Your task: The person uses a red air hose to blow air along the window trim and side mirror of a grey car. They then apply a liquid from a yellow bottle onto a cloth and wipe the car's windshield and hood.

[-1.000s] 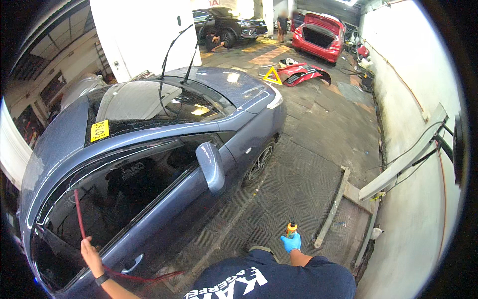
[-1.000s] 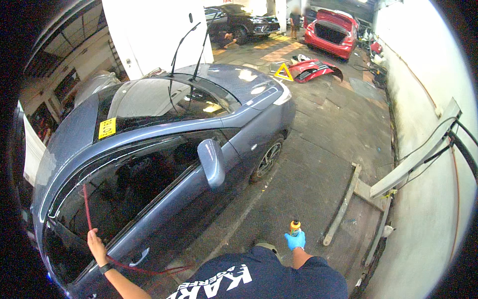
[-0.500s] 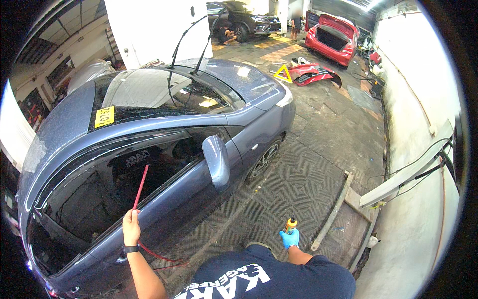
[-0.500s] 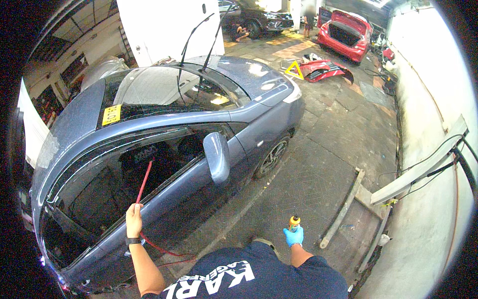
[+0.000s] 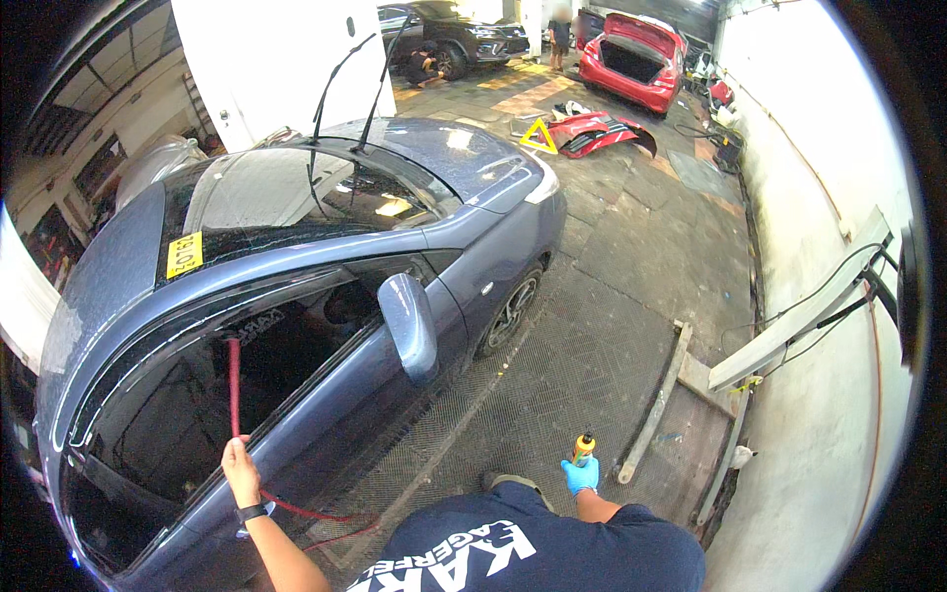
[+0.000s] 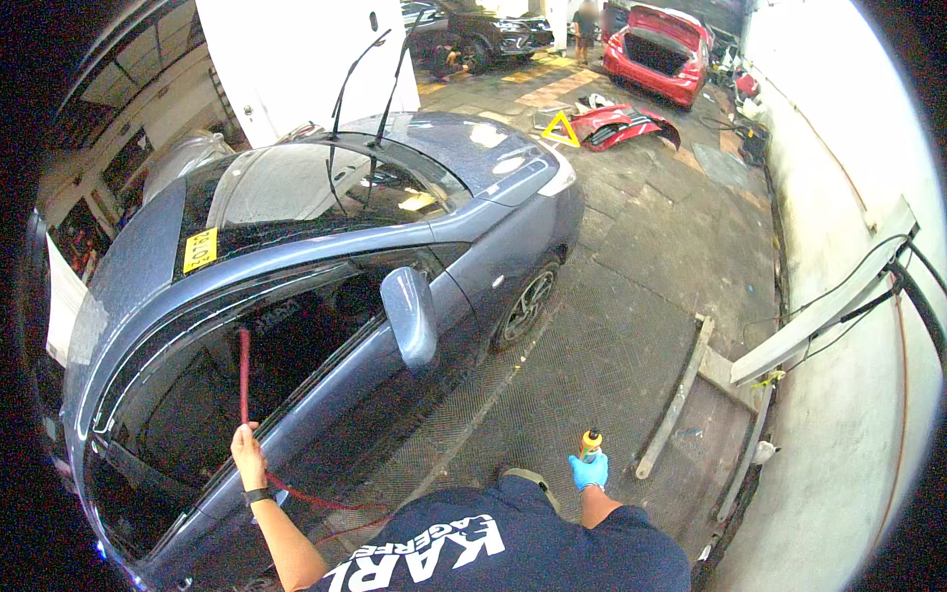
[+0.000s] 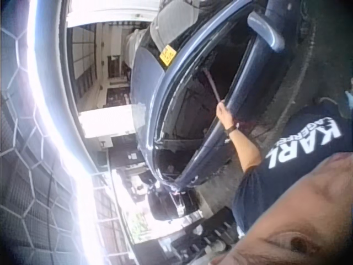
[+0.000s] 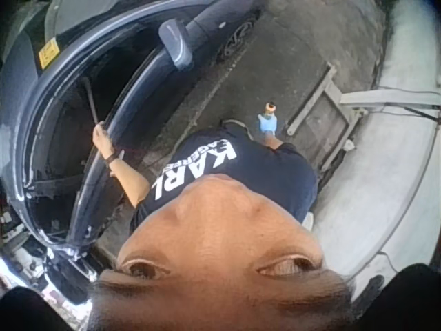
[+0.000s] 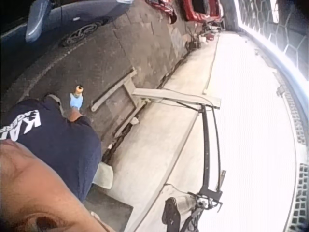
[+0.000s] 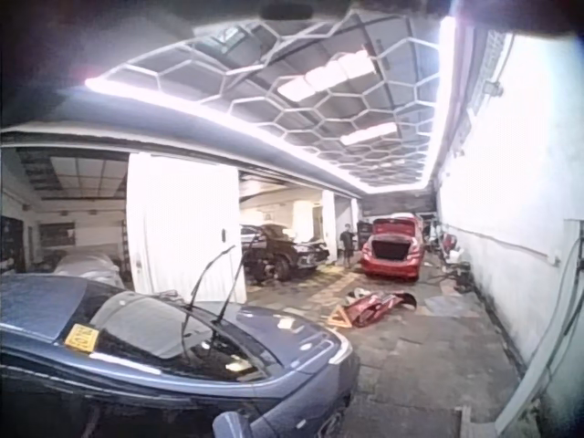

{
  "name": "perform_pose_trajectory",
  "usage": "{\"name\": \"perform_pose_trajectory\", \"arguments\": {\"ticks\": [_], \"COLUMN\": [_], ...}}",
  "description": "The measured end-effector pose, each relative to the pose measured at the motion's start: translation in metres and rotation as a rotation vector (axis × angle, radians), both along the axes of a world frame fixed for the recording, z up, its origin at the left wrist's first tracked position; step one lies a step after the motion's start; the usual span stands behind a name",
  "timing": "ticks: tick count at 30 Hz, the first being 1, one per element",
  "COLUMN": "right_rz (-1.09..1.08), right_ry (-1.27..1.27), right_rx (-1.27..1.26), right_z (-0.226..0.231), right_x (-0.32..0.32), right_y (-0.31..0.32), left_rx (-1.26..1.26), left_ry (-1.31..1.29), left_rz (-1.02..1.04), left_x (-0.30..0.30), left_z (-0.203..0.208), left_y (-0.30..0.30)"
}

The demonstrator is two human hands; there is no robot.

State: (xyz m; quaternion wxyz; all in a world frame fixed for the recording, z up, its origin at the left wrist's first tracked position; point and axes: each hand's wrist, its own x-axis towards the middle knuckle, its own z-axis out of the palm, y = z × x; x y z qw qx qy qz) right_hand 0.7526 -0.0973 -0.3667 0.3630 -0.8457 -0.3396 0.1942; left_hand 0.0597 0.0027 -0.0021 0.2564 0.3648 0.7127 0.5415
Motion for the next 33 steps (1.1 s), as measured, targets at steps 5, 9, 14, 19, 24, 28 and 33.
{"name": "perform_pose_trajectory", "arguments": {"ticks": [5, 9, 14, 19, 24, 28, 33], "right_rz": [-0.003, -0.031, -0.055, -0.068, -0.058, -0.066, -0.087], "right_ry": [0.016, 0.033, 0.071, 0.045, 0.054, 0.13, 0.094], "right_rx": [-0.027, -0.088, -0.114, -0.09, -0.085, -0.088, -0.108], "right_z": [0.006, 0.037, 0.044, 0.027, 0.035, 0.027, 0.013], "right_x": [-0.002, -0.011, -0.012, -0.011, -0.022, -0.021, -0.017], "right_y": [0.001, 0.001, -0.001, -0.012, -0.01, -0.011, -0.022], "left_rx": [0.022, 0.045, -0.095, 0.184, 0.025, 0.162, 0.022], "left_ry": [0.05, 0.034, 0.041, -0.019, 0.034, 0.092, 0.074], "left_rz": [-0.071, -0.022, -0.178, 0.03, -0.117, -0.045, -0.16], "left_x": [-0.016, -0.024, -0.015, -0.026, -0.024, -0.02, -0.004], "left_z": [-0.026, -0.028, -0.039, -0.046, -0.055, -0.058, -0.05], "left_y": [0.018, 0.026, 0.035, 0.049, 0.055, 0.07, 0.081]}}
